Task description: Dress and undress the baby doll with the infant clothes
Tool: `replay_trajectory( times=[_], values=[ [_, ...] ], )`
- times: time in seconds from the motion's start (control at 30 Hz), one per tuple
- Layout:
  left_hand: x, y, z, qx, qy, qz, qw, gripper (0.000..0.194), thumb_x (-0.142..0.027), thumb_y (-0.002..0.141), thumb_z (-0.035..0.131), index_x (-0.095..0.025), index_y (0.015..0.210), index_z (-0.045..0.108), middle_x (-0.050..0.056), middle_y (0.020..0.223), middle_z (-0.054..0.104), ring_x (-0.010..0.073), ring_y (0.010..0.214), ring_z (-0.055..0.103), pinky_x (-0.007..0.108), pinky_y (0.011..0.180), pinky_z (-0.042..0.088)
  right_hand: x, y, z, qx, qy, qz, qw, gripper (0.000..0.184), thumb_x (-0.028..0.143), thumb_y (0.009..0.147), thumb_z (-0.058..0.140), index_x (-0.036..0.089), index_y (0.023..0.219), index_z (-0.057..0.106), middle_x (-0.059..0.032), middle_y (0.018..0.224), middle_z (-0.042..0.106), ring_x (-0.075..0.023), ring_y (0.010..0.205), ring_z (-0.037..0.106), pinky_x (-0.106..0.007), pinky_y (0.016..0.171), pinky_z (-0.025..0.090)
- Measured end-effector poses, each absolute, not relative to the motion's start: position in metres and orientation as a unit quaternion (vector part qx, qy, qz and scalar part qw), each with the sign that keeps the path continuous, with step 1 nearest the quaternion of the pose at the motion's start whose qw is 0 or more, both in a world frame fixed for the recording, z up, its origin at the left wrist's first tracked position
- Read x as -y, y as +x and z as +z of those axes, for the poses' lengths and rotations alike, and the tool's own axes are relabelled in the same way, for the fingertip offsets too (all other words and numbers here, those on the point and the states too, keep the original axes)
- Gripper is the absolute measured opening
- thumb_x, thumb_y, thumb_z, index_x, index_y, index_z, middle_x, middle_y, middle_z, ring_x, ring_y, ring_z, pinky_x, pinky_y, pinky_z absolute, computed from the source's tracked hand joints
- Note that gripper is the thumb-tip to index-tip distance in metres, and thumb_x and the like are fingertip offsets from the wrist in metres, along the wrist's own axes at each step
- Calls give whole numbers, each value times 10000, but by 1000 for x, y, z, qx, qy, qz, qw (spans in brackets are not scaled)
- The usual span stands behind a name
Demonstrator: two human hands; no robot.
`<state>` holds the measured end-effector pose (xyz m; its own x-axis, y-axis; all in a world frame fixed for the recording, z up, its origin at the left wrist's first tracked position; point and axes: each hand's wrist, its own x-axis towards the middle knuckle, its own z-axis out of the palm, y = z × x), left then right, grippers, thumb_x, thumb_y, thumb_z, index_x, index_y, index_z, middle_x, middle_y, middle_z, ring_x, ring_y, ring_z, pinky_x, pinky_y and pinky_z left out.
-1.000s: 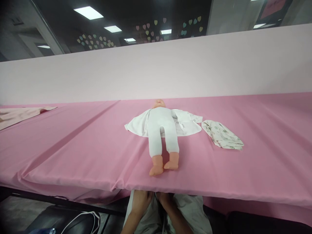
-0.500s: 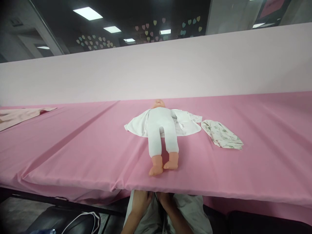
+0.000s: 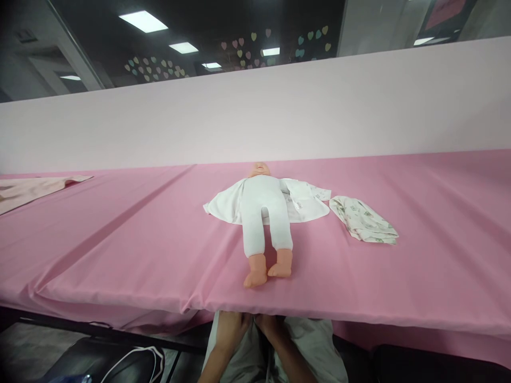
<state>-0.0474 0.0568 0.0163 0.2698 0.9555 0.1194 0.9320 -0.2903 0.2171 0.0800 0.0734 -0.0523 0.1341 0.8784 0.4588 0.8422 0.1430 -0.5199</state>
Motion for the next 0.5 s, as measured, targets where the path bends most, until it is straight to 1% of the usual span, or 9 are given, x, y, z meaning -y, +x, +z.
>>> replay_trajectory(
  times=[0.2, 0.37, 0.5],
  values=[
    [-57, -47, 16, -590, 795, 124, 57, 297, -258, 840, 428, -160, 965, 679, 120, 996, 674, 315, 956, 596, 429, 817, 426, -71, 81, -71, 676, -647, 18, 354, 462, 311, 728, 523, 204, 1173, 585, -68, 1233, 568, -279, 1302, 327, -396, 1012, 369],
    [-57, -47, 14, -591, 795, 127, 44, 289, -232, 831, 424, -159, 941, 682, 118, 982, 677, 310, 948, 600, 423, 812, 423, -67, 81, -66, 683, -647, 86, 328, 483, 227, 715, 498, 190, 1191, 571, -71, 1213, 583, -257, 1295, 344, -380, 1008, 372],
    [-56, -46, 16, -585, 799, 134, 34, 284, -239, 838, 423, -161, 944, 675, 111, 976, 678, 309, 939, 605, 423, 805, 428, -65, 81, -51, 677, -637, 145, 338, 479, 182, 706, 454, 197, 1164, 592, -74, 1185, 599, -253, 1280, 368, -374, 998, 385]
  ],
)
